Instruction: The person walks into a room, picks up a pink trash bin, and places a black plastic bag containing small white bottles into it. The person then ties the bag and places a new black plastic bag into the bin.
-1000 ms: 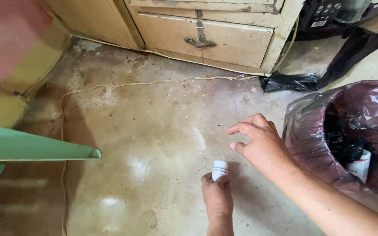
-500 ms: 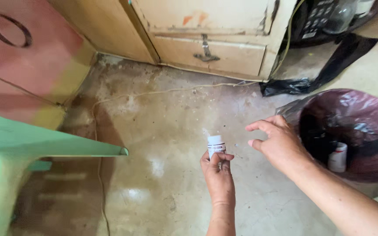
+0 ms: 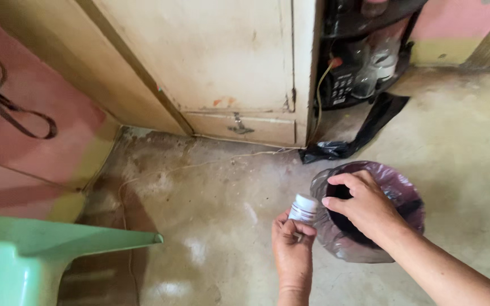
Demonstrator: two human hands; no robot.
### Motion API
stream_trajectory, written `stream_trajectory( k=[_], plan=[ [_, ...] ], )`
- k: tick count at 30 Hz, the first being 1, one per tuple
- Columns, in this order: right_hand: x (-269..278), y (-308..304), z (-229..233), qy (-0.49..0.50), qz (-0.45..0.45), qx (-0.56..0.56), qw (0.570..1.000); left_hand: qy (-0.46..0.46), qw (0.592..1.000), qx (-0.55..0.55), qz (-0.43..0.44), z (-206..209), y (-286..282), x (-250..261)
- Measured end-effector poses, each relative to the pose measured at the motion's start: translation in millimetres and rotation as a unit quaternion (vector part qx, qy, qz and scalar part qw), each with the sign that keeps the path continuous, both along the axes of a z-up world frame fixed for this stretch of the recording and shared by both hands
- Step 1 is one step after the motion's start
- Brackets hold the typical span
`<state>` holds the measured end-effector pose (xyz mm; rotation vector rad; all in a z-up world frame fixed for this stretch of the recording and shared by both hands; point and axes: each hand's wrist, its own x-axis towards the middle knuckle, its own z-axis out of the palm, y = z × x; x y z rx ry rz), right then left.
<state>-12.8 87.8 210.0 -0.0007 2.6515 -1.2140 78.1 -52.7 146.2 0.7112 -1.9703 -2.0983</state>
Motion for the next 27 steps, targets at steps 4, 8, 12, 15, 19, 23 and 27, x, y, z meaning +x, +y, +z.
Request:
stream_trajectory(
  k=[4,8,12,15,19,23,27],
  plan=[
    [-3,26,20,-0.031,-0.030,-0.018,0.999,0.032,0.998,-0.027,-0.051,17,28,-3],
    [2,50,38,-0.080,-0.032,-0.067,0.994,0.064,0.992,-0.033,-0.108,30,56,-7],
    [13,74,53,-0.214,-0.061,-0.106,0.969,-0.023,0.985,0.093,-0.144,47,85,-12],
    [17,88,54,-0.278,-0.094,-0.144,0.945,-0.029,0.980,0.110,-0.161,56,100,-15],
    [7,106,43,-0.238,-0.140,-0.205,0.939,0.033,0.990,0.056,-0.129,65,113,-25],
    [5,120,24,-0.219,-0.216,-0.247,0.919,-0.030,0.996,0.073,-0.046,69,124,-26],
    [6,132,6,-0.195,-0.267,-0.249,0.910,-0.079,0.996,0.024,-0.043,58,142,-25]
  ],
)
